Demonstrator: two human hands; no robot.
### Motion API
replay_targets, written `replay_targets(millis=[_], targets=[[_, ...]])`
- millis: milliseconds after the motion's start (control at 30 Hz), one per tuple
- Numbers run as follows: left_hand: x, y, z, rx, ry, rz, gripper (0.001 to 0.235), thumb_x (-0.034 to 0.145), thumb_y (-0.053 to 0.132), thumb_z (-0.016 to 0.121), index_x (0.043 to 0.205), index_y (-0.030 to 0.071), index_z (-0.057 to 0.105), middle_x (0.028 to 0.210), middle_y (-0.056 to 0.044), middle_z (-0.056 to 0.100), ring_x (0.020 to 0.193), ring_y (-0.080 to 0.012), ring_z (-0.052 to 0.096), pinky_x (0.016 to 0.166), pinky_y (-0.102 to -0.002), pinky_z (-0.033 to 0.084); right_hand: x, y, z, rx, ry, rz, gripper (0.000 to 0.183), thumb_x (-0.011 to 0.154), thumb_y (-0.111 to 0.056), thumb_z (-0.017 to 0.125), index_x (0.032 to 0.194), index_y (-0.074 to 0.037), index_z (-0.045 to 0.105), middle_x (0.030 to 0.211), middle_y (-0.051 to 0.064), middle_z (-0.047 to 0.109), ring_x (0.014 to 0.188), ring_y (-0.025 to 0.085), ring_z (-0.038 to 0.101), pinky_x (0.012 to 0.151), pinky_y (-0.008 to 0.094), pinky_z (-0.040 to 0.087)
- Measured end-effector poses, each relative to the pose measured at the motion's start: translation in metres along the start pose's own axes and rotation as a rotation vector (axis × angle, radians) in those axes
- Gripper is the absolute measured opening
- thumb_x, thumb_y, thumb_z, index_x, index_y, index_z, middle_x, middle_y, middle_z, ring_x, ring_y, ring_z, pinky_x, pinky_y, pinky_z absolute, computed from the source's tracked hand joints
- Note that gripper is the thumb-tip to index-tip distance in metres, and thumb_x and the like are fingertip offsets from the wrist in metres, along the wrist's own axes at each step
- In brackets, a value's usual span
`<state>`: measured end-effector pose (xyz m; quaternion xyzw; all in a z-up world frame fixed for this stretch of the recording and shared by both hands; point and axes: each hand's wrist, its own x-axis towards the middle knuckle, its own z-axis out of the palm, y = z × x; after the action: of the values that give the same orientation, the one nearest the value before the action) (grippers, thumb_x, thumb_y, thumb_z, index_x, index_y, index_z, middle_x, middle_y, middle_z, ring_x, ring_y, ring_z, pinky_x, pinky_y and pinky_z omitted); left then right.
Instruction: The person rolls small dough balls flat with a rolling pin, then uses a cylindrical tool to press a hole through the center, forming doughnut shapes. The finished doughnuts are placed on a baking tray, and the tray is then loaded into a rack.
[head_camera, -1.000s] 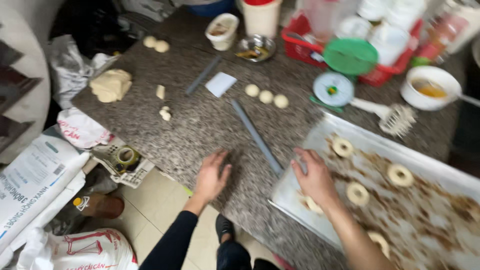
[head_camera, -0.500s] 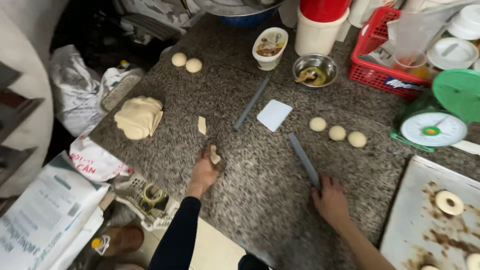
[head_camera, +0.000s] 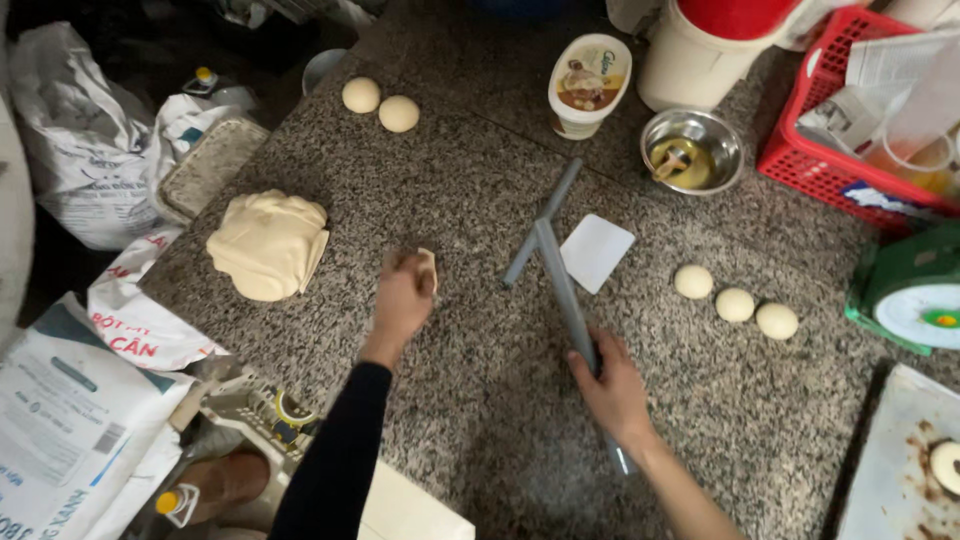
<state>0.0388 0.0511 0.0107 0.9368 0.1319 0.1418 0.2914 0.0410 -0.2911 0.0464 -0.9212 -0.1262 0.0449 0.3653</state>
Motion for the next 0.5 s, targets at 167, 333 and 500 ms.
replay_targets(millis=[167, 333, 500], targets=[[0.02, -0.016, 0.011, 0.356, 0.051, 0.226, 0.054, 0.091, 0.041, 0.065, 0.132, 0.006, 0.059, 0.121, -0.027, 0.058, 0.108, -0.0493, 0.061, 0.08, -0.059, 0.055, 0.025, -0.023, 0.005, 0.112, 0.04, -0.115, 0.047, 0.092, -0.027, 0.068, 0.13, -0.001, 0.061, 0.111, 0.018, 0.065, 0.083, 0.03, 0.067, 0.069, 0.041, 0.054], [0.064, -0.064, 0.046, 0.287, -0.109, -0.099, 0.029, 0.11, 0.035, 0.052, 0.121, 0.01, 0.061, 0.119, -0.016, 0.065, 0.108, -0.0386, 0.068, 0.09, -0.052, 0.058, 0.033, -0.021, 0.01, 0.101, 0.007, -0.006, 0.042, 0.094, -0.026, 0.069, 0.128, -0.003, 0.064, 0.099, 0.016, 0.066, 0.08, 0.026, 0.066, 0.071, 0.038, 0.053], [0.082, -0.079, 0.018, 0.288, 0.116, -0.139, 0.034, 0.11, 0.036, 0.048, 0.128, 0.009, 0.057, 0.132, -0.02, 0.059, 0.122, -0.0404, 0.06, 0.098, -0.053, 0.053, 0.027, -0.022, 0.008, 0.074, -0.026, -0.004, 0.045, 0.093, -0.028, 0.068, 0.13, -0.003, 0.062, 0.098, 0.014, 0.065, 0.076, 0.025, 0.064, 0.066, 0.037, 0.052]])
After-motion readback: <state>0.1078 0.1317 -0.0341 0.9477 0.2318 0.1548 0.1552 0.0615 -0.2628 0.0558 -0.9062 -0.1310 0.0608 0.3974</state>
